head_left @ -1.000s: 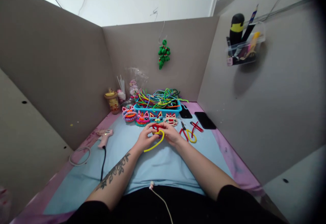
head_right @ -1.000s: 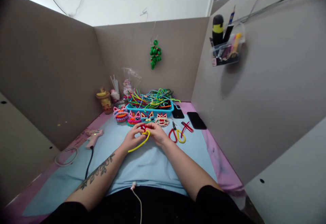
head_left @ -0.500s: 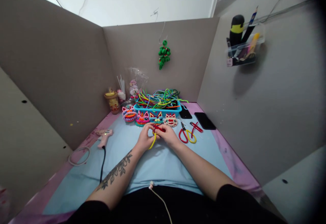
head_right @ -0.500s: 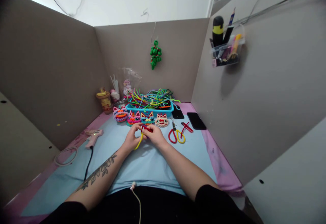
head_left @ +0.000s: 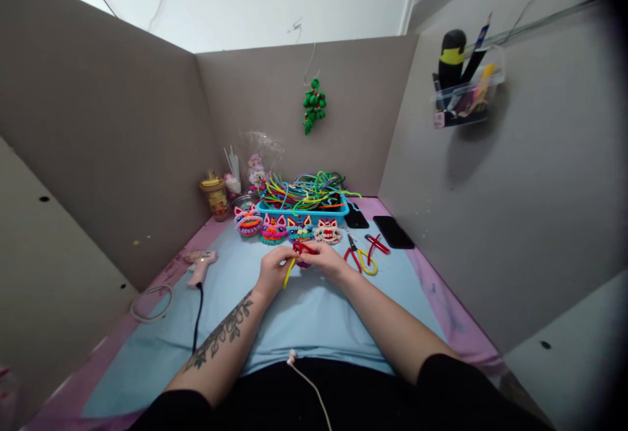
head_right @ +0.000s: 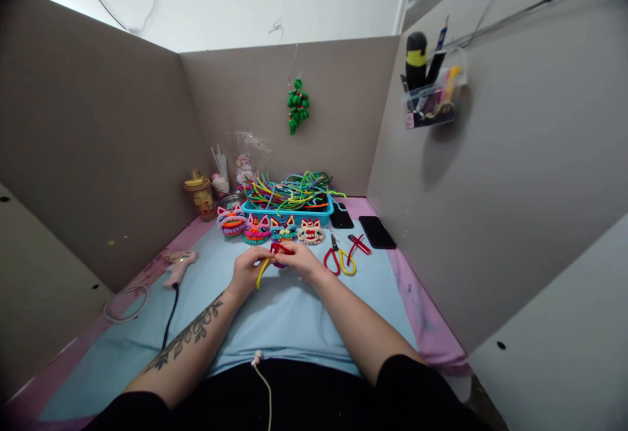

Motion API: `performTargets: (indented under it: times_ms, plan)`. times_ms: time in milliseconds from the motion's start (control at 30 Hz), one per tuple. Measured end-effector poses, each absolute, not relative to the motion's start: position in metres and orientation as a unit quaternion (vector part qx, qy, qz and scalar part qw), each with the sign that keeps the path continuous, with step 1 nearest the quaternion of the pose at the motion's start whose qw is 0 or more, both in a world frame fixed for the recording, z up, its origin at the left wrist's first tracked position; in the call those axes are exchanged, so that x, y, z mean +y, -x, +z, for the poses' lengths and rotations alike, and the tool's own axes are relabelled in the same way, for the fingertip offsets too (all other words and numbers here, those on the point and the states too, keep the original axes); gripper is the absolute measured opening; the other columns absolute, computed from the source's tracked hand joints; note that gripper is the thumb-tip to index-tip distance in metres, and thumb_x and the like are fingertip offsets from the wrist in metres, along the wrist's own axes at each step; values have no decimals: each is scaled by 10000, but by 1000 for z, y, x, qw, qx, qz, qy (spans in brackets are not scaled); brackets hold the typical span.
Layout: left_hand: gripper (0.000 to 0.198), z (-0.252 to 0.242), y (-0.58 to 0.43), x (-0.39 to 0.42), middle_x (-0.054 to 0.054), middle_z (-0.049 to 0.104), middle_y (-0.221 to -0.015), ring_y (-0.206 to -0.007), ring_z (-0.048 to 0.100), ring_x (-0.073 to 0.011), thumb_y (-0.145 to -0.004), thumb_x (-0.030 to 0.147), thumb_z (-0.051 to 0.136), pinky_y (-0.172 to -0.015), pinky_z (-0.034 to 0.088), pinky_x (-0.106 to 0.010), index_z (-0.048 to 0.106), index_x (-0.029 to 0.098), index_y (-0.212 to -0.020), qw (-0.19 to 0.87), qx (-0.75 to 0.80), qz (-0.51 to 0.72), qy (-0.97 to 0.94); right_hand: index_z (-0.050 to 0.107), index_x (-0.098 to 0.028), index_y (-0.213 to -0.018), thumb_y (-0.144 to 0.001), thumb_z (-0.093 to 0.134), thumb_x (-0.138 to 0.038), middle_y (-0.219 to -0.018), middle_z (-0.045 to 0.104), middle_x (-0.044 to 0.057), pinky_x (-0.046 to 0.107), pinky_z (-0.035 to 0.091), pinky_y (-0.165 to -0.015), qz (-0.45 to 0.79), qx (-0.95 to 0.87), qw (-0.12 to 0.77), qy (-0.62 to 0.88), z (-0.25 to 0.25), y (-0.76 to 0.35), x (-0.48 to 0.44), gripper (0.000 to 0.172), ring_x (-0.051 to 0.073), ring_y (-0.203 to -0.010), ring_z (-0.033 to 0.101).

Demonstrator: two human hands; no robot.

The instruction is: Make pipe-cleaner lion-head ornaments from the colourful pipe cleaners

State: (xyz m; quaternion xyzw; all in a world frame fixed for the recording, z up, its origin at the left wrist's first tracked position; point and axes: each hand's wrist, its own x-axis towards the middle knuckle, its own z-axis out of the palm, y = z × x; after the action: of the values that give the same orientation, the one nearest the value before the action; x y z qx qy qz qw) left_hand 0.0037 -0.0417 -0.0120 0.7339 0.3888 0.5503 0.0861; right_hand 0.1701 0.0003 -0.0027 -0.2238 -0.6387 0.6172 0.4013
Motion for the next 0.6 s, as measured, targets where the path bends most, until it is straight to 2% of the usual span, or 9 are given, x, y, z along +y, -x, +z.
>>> performTargets:
  times_ms: [233, 367, 467, 600]
  plan:
    - [122, -10, -4, -42, -42, 682, -754, -707, 629, -155, -824, 284, 569, -675, 513, -299, 662, 207, -802, 98, 356, 546, -752, 643, -142, -607, -688, 689, -378, -661, 571, 11, 238, 359, -619, 556, -680, 414, 238, -4, -171, 5, 254, 108, -629, 482]
    - [115, -9, -4, -42, -41, 679, -741, -703, 629, -155, -822, 272, 573, -674, 512, -299, 668, 210, -809, 101, 346, 547, -755, 649, -138, -650, -707, 675, -370, -645, 573, 11, 241, 351, -609, 583, -676, 386, 231, -8, -170, 7, 241, 107, -607, 483]
    - [136, -8, -5, -43, -47, 677, -733, -700, 630, -159, -823, 290, 568, -671, 512, -300, 671, 207, -794, 110, 348, 546, -754, 653, -140, -689, -702, 677, -364, -665, 590, 14, 251, 369, -632, 612, -657, 380, 222, -11, -170, 6, 226, 115, -621, 500]
    - [111, -5, -6, -44, -49, 674, -734, -685, 618, -152, -795, 285, 609, -650, 502, -279, 675, 197, -787, 120, 351, 549, -749, 668, -154, -671, -717, 662, -366, -725, 588, 21, 270, 385, -696, 556, -685, 406, 237, -11, -170, 6, 217, 133, -695, 517]
